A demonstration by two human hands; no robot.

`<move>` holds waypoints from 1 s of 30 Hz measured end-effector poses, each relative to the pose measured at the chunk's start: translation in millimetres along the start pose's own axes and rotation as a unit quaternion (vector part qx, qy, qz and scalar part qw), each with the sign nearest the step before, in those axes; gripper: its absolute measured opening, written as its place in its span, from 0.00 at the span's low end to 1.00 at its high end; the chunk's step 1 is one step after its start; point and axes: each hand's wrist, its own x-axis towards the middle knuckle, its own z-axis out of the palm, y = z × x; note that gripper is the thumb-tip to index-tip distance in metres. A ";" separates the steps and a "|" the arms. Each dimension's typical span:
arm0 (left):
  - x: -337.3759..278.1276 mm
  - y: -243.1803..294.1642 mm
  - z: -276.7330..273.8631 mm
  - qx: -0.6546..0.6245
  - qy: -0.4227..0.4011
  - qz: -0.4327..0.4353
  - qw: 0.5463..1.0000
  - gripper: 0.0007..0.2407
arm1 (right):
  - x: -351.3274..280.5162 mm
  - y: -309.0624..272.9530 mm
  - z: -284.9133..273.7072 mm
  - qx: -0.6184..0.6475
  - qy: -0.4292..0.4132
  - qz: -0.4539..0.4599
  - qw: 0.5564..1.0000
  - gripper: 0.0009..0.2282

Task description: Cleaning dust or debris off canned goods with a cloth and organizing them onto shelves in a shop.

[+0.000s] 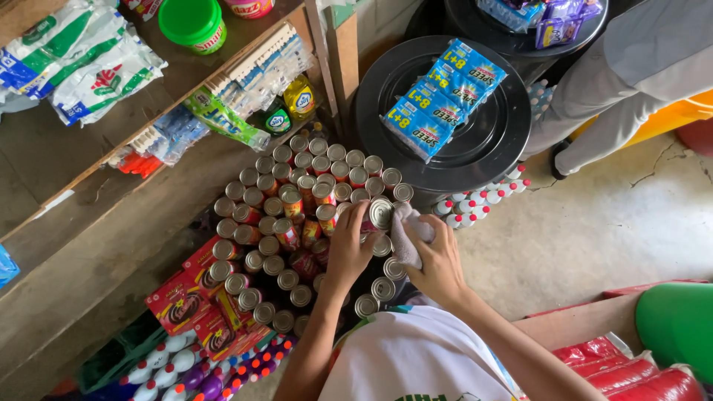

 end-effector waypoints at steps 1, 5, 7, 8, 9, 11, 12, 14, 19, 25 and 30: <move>1.7 5.8 -2.2 0.015 -0.014 0.008 1.000 0.28 | 1.6 -2.5 -3.4 -0.008 0.015 0.008 1.000 0.31; -2.8 -0.7 12.4 0.082 -0.040 0.055 0.994 0.26 | 7.7 -12.8 -14.9 -0.052 0.008 -0.011 0.999 0.32; -7.0 -4.3 16.4 0.076 -0.048 0.053 0.994 0.27 | 17.3 -13.9 -20.4 -0.047 -0.007 -0.032 0.998 0.33; -8.7 -6.1 18.7 0.071 -0.054 0.052 0.995 0.28 | 22.5 -14.0 -23.4 -0.042 -0.023 -0.054 0.997 0.34; -8.4 -4.3 19.0 0.069 -0.056 0.052 0.995 0.28 | 22.9 -9.5 -25.6 -0.044 -0.023 -0.052 0.997 0.34; -8.5 -2.2 16.8 0.052 -0.040 0.039 0.997 0.27 | 24.9 -1.8 -27.6 -0.086 -0.008 -0.017 0.996 0.33; -10.8 -5.5 19.1 0.053 -0.040 0.038 0.997 0.27 | 22.3 -2.8 -28.7 -0.086 -0.009 -0.018 0.996 0.33; -14.3 -11.7 21.4 0.044 -0.032 0.039 0.998 0.28 | 18.5 -5.9 -30.6 -0.117 -0.091 0.012 0.989 0.32; -29.2 -28.7 38.0 0.029 -0.039 0.012 0.999 0.28 | 26.0 -8.0 -25.2 -0.055 -0.076 -0.028 0.995 0.32; -29.5 -19.6 32.4 0.001 -0.023 0.006 1.000 0.28 | 18.1 -8.1 -26.3 -0.091 -0.072 -0.020 0.993 0.32; -35.8 -14.6 35.2 -0.046 -0.110 -0.095 0.988 0.28 | 31.6 15.8 0.0 -0.039 -0.039 -0.101 0.993 0.33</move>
